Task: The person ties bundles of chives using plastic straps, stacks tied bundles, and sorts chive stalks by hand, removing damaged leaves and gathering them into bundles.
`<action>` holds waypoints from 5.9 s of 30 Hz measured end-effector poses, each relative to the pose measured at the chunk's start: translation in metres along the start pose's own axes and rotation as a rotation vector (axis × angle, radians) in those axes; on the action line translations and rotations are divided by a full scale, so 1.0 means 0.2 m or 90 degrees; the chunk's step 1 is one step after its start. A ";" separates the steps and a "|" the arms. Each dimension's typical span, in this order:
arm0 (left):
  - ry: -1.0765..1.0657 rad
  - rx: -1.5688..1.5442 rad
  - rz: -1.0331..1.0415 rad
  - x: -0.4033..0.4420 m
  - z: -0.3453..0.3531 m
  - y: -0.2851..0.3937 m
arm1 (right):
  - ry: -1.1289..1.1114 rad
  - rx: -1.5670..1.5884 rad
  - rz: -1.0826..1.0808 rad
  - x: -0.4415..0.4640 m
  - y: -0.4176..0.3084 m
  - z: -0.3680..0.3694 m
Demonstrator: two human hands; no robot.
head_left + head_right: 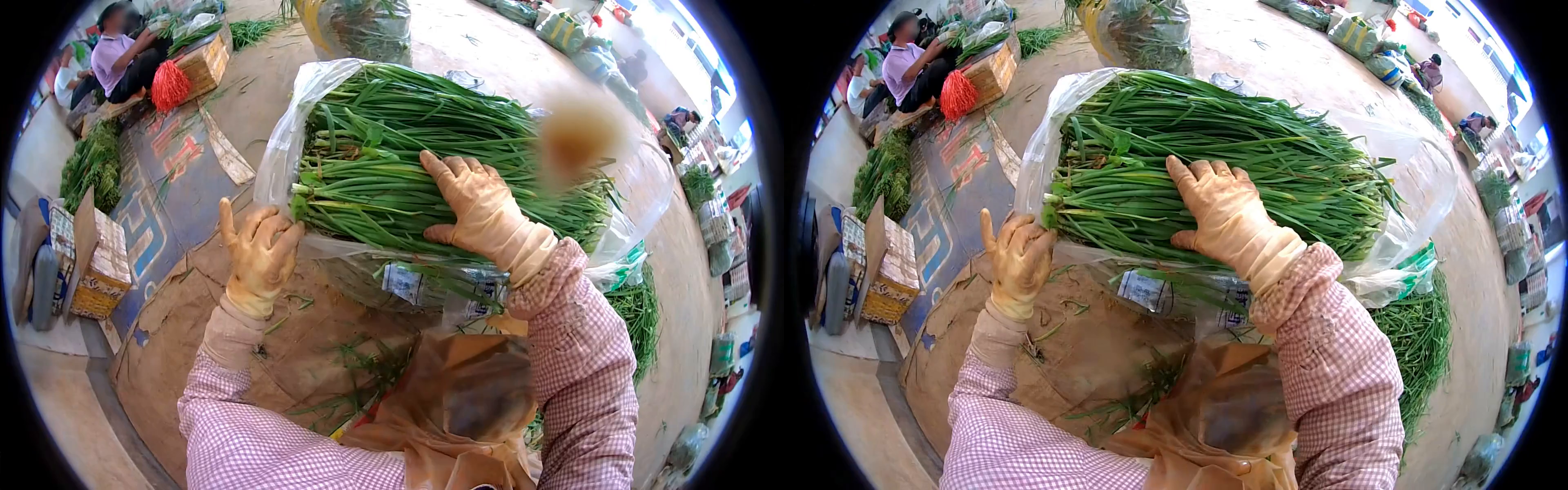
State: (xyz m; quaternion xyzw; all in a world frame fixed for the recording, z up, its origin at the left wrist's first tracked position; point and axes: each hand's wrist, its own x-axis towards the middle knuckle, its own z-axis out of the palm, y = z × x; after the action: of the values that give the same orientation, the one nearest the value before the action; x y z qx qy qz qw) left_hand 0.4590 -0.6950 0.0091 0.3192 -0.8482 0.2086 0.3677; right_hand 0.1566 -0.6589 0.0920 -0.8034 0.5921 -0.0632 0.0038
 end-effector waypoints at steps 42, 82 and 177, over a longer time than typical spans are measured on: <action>0.270 -1.060 -0.569 0.36 0.20 0.47 | 0.050 0.561 0.122 -0.15 0.08 -0.01; 0.215 -1.095 -0.650 0.33 0.27 0.53 | 0.114 0.689 -0.015 0.20 -0.17 -0.25; -0.099 -0.792 -0.102 1.09 0.23 0.91 | 1.073 0.851 0.195 -2.79 0.31 -0.46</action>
State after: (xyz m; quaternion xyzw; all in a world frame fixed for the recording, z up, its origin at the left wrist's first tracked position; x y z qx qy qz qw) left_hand 0.1955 -0.6774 0.1241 0.1227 -0.8084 -0.3756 0.4362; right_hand -0.0747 -0.1405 0.1237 -0.2547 0.3445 -0.9027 0.0404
